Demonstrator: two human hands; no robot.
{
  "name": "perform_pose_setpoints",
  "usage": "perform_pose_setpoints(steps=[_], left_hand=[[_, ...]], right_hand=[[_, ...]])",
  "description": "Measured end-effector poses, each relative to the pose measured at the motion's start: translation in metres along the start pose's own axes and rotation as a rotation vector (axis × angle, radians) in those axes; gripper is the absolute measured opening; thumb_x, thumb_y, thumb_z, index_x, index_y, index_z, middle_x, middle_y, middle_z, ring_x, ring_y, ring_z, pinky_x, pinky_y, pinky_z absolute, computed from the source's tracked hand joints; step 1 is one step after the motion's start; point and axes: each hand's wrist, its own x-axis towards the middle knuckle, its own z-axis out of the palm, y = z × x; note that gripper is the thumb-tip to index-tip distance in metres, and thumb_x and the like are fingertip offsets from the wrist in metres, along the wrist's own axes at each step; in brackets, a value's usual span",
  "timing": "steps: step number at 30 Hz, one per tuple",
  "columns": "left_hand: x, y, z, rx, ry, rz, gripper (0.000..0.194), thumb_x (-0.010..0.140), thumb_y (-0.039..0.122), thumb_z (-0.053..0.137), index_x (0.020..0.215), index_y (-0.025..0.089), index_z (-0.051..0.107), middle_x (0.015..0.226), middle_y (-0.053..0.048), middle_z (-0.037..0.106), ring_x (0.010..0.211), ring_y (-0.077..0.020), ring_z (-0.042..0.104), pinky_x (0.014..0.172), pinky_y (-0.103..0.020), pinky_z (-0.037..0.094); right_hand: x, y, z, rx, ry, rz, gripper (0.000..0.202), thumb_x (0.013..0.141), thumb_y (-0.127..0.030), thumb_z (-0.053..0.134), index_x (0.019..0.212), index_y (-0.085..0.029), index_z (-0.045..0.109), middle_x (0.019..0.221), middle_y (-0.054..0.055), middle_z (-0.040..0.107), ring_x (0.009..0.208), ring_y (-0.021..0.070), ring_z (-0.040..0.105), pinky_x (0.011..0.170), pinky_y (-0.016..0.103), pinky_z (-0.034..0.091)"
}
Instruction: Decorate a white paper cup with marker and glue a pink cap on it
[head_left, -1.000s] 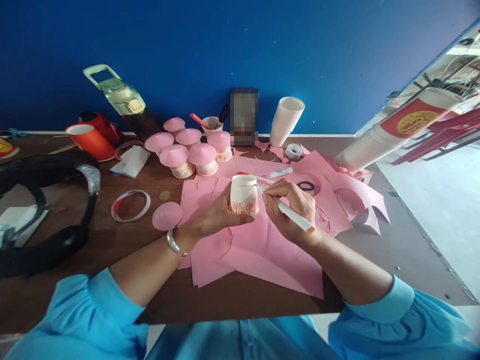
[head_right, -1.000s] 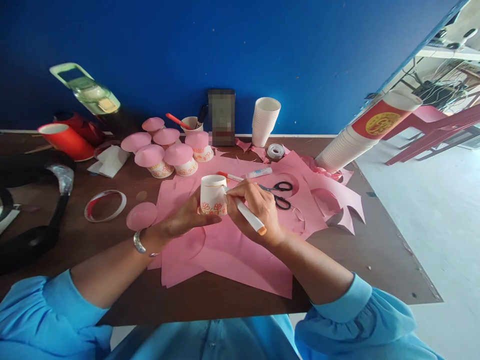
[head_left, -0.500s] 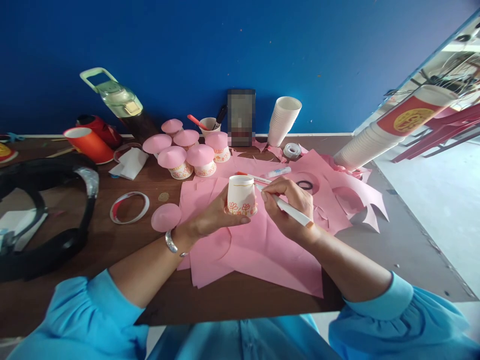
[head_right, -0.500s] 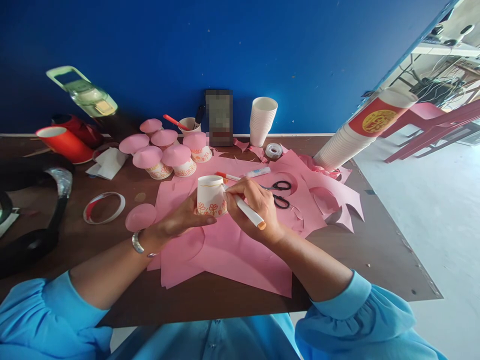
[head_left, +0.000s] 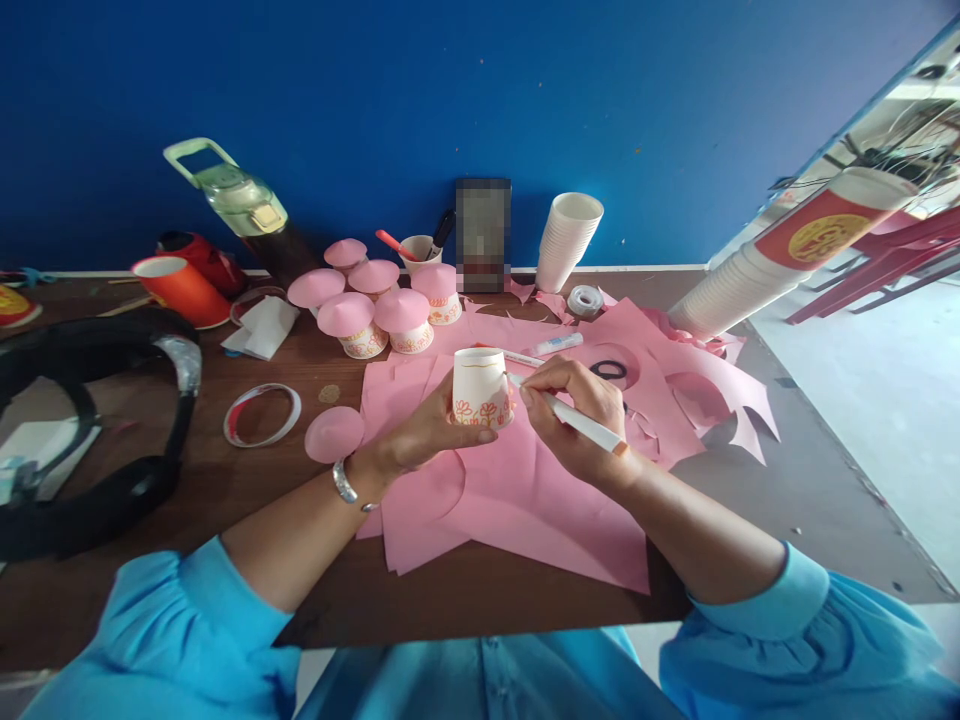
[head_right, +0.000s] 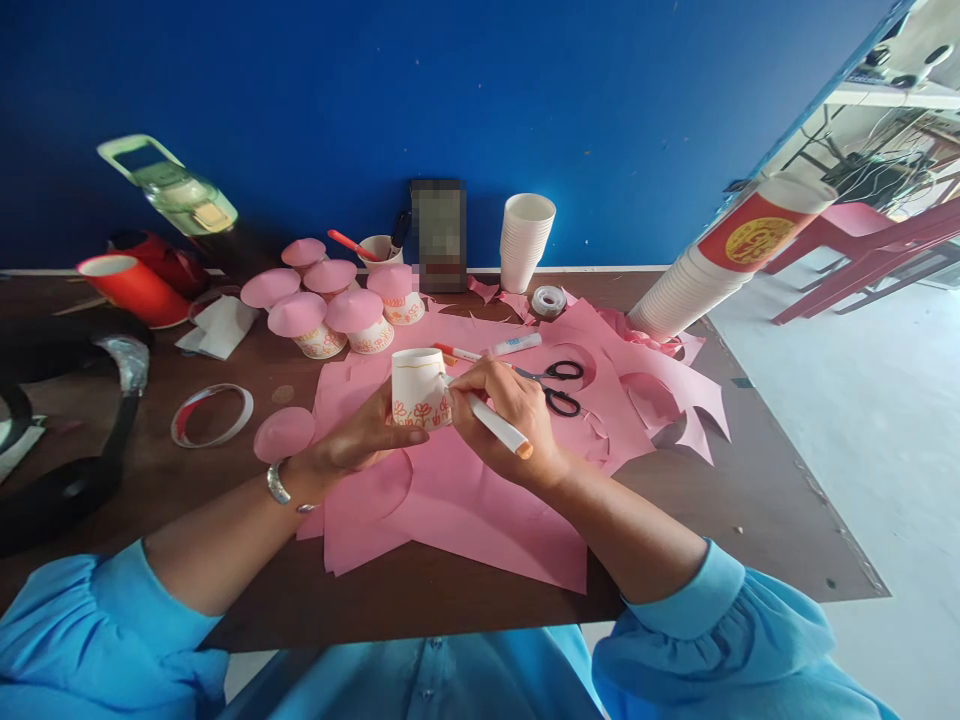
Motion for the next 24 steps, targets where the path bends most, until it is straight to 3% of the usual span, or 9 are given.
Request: perform_pose_setpoints(steps=[7, 17, 24], left_hand=[[-0.0005, 0.0072, 0.006, 0.006, 0.042, 0.013, 0.052, 0.082, 0.042, 0.09, 0.126, 0.028, 0.064, 0.119, -0.007, 0.071, 0.109, -0.0253, 0.066, 0.095, -0.043, 0.055], [-0.0021, 0.0065, 0.0018, 0.004, 0.022, -0.048, 0.052, 0.085, 0.04, 0.089, 0.127, 0.027, 0.06, 0.12, -0.005, 0.069, 0.113, -0.0256, 0.065, 0.102, -0.045, 0.053], [-0.0018, 0.0085, 0.0038, 0.184, 0.122, -0.016, 0.064, 0.086, 0.043, 0.088, 0.137, 0.027, 0.054, 0.13, -0.008, 0.063, 0.122, -0.0271, 0.059, 0.1, -0.041, 0.052]], right_hand=[[-0.0006, -0.0015, -0.0002, 0.002, -0.006, -0.019, 0.015, 0.091, -0.011, 0.061, 0.087, -0.026, 0.058, 0.074, -0.005, 0.072, 0.061, 0.0124, 0.067, 0.058, 0.024, 0.052], [0.0, -0.0029, -0.0019, -0.012, -0.002, -0.046, 0.017, 0.091, -0.009, 0.06, 0.087, -0.025, 0.056, 0.072, -0.005, 0.07, 0.061, 0.0121, 0.066, 0.058, 0.023, 0.05], [-0.0013, -0.008, -0.003, -0.005, 0.069, -0.127, 0.016, 0.095, -0.011, 0.063, 0.1, -0.025, 0.059, 0.081, -0.002, 0.072, 0.065, 0.013, 0.069, 0.061, 0.025, 0.056]])
